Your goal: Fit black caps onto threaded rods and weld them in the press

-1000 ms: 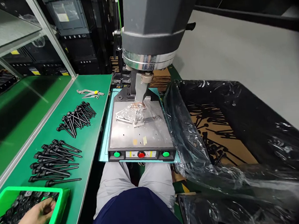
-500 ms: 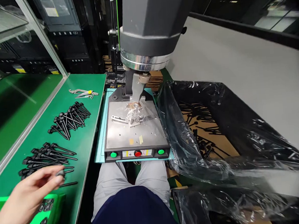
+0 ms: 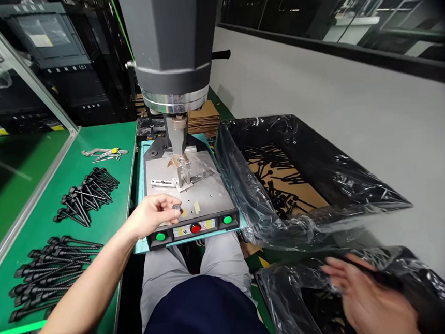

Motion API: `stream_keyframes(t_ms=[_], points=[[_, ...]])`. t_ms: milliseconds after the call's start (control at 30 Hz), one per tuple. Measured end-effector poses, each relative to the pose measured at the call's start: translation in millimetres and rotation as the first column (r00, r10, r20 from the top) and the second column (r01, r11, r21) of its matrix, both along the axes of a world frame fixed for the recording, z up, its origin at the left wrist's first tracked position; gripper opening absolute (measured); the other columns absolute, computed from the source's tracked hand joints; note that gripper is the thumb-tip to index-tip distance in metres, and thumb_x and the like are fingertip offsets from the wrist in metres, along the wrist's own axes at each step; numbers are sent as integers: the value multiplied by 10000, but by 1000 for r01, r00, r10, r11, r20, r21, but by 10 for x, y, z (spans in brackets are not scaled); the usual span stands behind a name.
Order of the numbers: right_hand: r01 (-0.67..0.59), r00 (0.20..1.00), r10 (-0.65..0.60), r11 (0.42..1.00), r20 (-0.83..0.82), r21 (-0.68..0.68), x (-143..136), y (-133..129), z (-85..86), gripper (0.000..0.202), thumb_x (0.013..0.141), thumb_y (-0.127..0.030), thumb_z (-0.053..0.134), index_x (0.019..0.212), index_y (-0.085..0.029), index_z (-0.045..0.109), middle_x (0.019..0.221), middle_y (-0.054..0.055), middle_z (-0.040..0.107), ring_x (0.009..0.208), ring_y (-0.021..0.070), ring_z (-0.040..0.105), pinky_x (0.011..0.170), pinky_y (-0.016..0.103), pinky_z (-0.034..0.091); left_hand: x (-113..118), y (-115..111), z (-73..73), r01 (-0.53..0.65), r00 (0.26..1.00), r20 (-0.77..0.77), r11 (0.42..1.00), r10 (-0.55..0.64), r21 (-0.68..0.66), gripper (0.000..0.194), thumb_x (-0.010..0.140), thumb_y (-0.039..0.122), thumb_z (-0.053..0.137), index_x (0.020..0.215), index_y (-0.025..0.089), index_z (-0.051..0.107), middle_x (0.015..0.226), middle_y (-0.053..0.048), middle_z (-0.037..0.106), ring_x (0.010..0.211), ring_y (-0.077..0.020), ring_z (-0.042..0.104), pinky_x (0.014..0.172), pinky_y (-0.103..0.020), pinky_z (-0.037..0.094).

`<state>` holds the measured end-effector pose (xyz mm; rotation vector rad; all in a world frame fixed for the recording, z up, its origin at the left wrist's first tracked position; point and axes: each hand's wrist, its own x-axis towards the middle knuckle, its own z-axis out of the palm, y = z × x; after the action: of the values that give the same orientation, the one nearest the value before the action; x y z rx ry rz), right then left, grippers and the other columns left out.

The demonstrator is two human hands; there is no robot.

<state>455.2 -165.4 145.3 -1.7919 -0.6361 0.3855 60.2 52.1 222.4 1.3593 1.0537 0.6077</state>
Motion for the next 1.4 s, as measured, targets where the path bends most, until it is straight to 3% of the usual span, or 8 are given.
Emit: stream_keyframes(t_ms=[167, 267, 600, 800, 967, 1167, 1300, 1400], points=[[-602, 787, 602, 797, 139, -42, -836, 865, 163, 366, 835, -571, 626, 813, -217, 718, 979, 102, 703, 943, 247, 657, 808, 324, 532, 448, 91, -55, -15, 962, 272, 1000, 12, 7, 537, 663, 466, 825, 1056, 131, 674, 1041, -137, 742, 833, -237, 728, 709, -348, 580], [-790, 607, 791, 611, 73, -52, -1298, 1199, 259, 338, 960, -461, 478, 1034, -207, 689, 801, 47, 692, 689, 175, 640, 642, 273, 511, 551, 24, -116, -30, 933, 359, 1000, 26, 6, 528, 691, 451, 819, 1096, 139, 689, 1121, -142, 730, 982, -265, 707, 817, -384, 584], [-859, 467, 786, 512, 405, -5, -1503, 1384, 367, 327, 1003, -337, 409, 1121, -170, 664, 911, 95, 664, 828, 214, 616, 766, 339, 472, 450, -59, -173, -79, 905, 416, 996, 88, -39, 403, 703, 369, 833, 1046, 176, 747, 1190, -117, 712, 1012, -246, 681, 773, -329, 594], [-913, 311, 919, 360, -244, 193, -1520, 1428, 291, 400, 940, -506, 510, 1070, -156, 655, 625, -26, 498, 468, 92, 355, 448, 248, 285, 454, -26, -194, -38, 883, 457, 987, 105, -154, 394, 656, 317, 871, 994, 161, 746, 1072, -124, 748, 970, -253, 709, 687, -293, 601], [-855, 254, 857, 416, -448, 311, -1604, 1466, 202, 423, 858, -545, 616, 1013, -153, 642, 618, -46, 489, 431, 52, 275, 420, 225, 174, 468, 1, -226, -56, 890, 434, 979, 138, -197, 440, 632, 339, 883, 1004, 154, 739, 1069, -132, 746, 876, -228, 718, 656, -290, 586], [-814, 258, 883, 418, -392, 404, -1745, 1670, 46, 441, 835, -399, 652, 1228, -215, 568, 917, 25, 622, 522, 71, 461, 461, 225, 340, 497, 202, -443, -148, 941, 304, 988, 152, -39, 462, 630, 402, 868, 1001, 154, 749, 1056, -119, 733, 923, -214, 667, 777, -318, 537], [-738, 334, 816, 538, -472, 408, -1803, 1909, -121, 461, 847, -529, 621, 1198, -241, 543, 733, -36, 563, 459, 62, 355, 397, 185, 228, 387, 528, -557, -482, 863, 262, 859, 432, 173, 450, 645, 459, 829, 957, 154, 719, 938, -77, 708, 868, -192, 633, 797, -331, 505], [-760, 429, 798, 572, -423, 310, -1873, 2095, -236, 413, 872, -616, 534, 974, -216, 562, 569, -73, 466, 435, 70, 321, 387, 177, 236, 280, 789, -534, -526, 845, 280, 802, 456, 283, 418, 687, 439, 793, 998, 176, 701, 1052, -85, 694, 1029, -224, 616, 921, -365, 474]])
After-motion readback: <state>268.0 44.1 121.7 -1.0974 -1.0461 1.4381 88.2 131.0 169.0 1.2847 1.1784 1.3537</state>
